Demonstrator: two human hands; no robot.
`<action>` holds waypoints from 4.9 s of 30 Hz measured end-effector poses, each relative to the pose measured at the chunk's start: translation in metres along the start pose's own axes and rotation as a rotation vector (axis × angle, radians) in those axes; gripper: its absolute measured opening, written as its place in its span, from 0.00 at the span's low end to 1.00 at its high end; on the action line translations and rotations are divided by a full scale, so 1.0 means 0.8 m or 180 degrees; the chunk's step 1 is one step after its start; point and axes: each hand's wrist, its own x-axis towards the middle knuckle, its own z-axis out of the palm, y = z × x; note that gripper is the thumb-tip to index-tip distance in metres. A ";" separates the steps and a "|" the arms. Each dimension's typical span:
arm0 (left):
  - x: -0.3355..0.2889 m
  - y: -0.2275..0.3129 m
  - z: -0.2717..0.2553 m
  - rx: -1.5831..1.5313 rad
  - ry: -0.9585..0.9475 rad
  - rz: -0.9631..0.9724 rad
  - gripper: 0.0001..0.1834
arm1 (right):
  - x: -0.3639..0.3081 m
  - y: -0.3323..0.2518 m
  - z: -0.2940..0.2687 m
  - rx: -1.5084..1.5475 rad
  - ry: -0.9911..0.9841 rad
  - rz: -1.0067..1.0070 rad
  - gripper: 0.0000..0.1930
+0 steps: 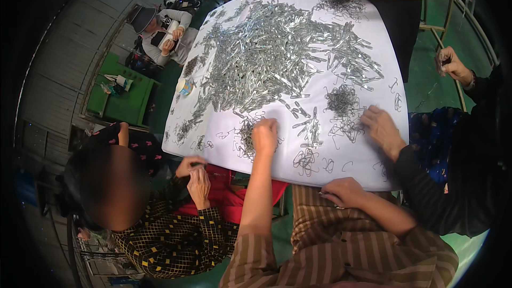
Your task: The person sorts through a large pile of small metal hooks on a table, picking up individual pieces by hand and moving them into smaller groups.
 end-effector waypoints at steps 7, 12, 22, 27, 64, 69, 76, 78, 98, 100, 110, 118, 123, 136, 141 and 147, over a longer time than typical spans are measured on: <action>0.054 -0.064 0.010 0.1565 -0.0745 -0.0156 0.10 | -0.002 0.005 0.005 0.0019 0.0031 -0.0015 0.06; 0.066 -0.065 0.023 0.1946 -0.0880 0.0539 0.10 | -0.003 0.006 0.004 -0.0019 0.0040 0.0001 0.07; 0.055 -0.043 -0.011 0.1072 -0.0525 0.0307 0.05 | -0.001 0.005 0.005 0.0009 -0.0024 -0.0009 0.06; -0.006 0.038 -0.036 -0.0119 -0.1134 0.0210 0.04 | -0.002 0.005 0.002 0.0000 -0.0033 0.0018 0.06; -0.049 0.045 -0.006 -0.0569 -0.0741 0.0226 0.02 | -0.004 0.006 0.004 -0.0095 -0.0059 0.0090 0.06; -0.110 0.054 -0.019 -0.1355 -0.0415 -0.0009 0.02 | -0.002 0.003 0.004 -0.0081 -0.0083 0.0081 0.06; -0.156 0.102 -0.062 -0.2941 -0.0648 -0.1117 0.01 | -0.003 0.001 0.007 -0.0149 0.0003 0.0371 0.07; -0.175 0.112 -0.061 -0.3404 -0.0812 -0.1237 0.01 | 0.002 -0.001 0.008 -0.0089 0.0034 0.0509 0.07; -0.205 0.130 -0.049 -0.4186 -0.0617 -0.1762 0.03 | 0.012 -0.021 0.008 0.0141 0.0251 0.0559 0.07; -0.206 0.130 -0.045 -0.4295 -0.0565 -0.1731 0.03 | 0.012 -0.021 0.009 0.0096 0.0225 0.0539 0.07; -0.206 0.135 -0.045 -0.4158 -0.0731 -0.1308 0.02 | 0.006 -0.020 0.011 0.0142 0.0192 0.0619 0.07; -0.210 0.140 -0.050 -0.4128 -0.0880 -0.1175 0.06 | 0.004 -0.021 0.003 0.0248 0.0111 0.0439 0.07; -0.214 0.146 -0.064 -0.3429 -0.0880 -0.0571 0.05 | 0.034 0.004 -0.018 0.0216 0.0662 -0.0094 0.06; -0.213 0.159 -0.068 -0.2916 -0.0858 -0.0420 0.04 | 0.125 0.053 0.005 -0.1333 0.0665 0.0702 0.07; -0.211 0.161 -0.062 -0.2921 -0.0768 -0.0689 0.03 | 0.113 0.016 -0.023 0.1371 0.0619 0.1732 0.07; -0.199 0.164 -0.055 -0.2753 -0.0403 -0.0537 0.03 | 0.083 -0.028 -0.035 0.2512 0.0463 0.1929 0.08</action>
